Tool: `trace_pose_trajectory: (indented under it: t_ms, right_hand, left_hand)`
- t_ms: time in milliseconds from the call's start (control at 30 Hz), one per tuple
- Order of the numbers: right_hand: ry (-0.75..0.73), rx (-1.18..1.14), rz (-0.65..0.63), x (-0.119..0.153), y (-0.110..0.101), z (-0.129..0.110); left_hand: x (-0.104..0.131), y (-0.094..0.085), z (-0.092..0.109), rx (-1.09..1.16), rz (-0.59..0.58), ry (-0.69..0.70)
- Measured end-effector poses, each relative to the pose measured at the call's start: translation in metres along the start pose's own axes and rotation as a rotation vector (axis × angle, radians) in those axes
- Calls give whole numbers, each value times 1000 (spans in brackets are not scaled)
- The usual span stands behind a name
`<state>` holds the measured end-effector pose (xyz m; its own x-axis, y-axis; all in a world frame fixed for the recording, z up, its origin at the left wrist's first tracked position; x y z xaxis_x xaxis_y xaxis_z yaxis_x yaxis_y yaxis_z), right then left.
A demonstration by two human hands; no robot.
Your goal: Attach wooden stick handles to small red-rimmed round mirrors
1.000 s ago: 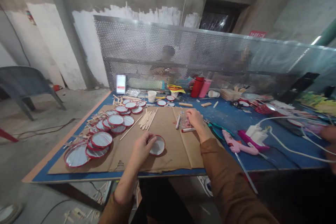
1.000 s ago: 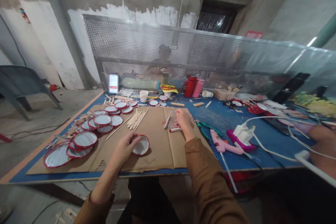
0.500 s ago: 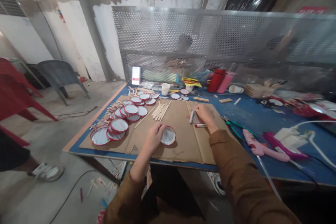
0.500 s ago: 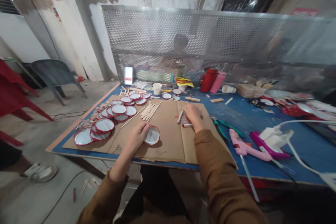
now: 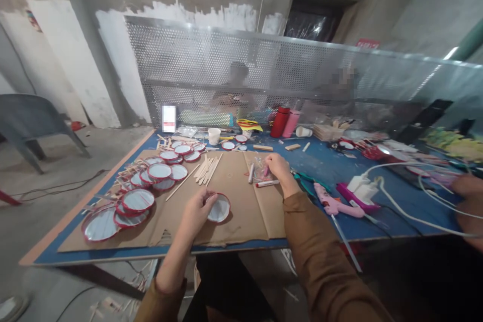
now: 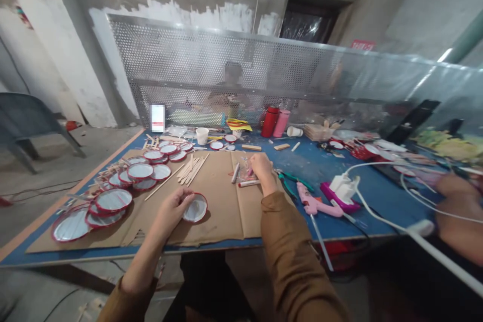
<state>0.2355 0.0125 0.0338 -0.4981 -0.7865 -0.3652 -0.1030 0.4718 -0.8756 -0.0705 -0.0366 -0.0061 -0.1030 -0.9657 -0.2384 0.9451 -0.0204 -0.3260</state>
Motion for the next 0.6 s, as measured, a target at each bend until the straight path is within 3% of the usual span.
trace_pose_trajectory:
  t_ms: [200,433,600]
  right_hand:
    - [-50,-40,13,3,-5,1]
    - [-359,-141,-140,23,2,-36]
    - [-468,-41,-138,31,11,-51]
  left_hand:
    - [0,0,0,-9,15,3]
    - [0,1,-4,-9,1,-17]
    - [1,0,0,-10,17,1]
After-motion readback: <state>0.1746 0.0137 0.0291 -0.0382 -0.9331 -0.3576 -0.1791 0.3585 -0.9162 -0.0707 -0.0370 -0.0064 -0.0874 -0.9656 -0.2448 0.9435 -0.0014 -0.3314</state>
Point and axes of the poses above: each hand's wrist, its own x-axis away from the middle knuckle, its own y-axis out of the palm, z = x × y, the point moved 3 cm from there along -x, towards the middle knuckle, and after that the axes turned 12 degrees about z, right-handed, at the moved point
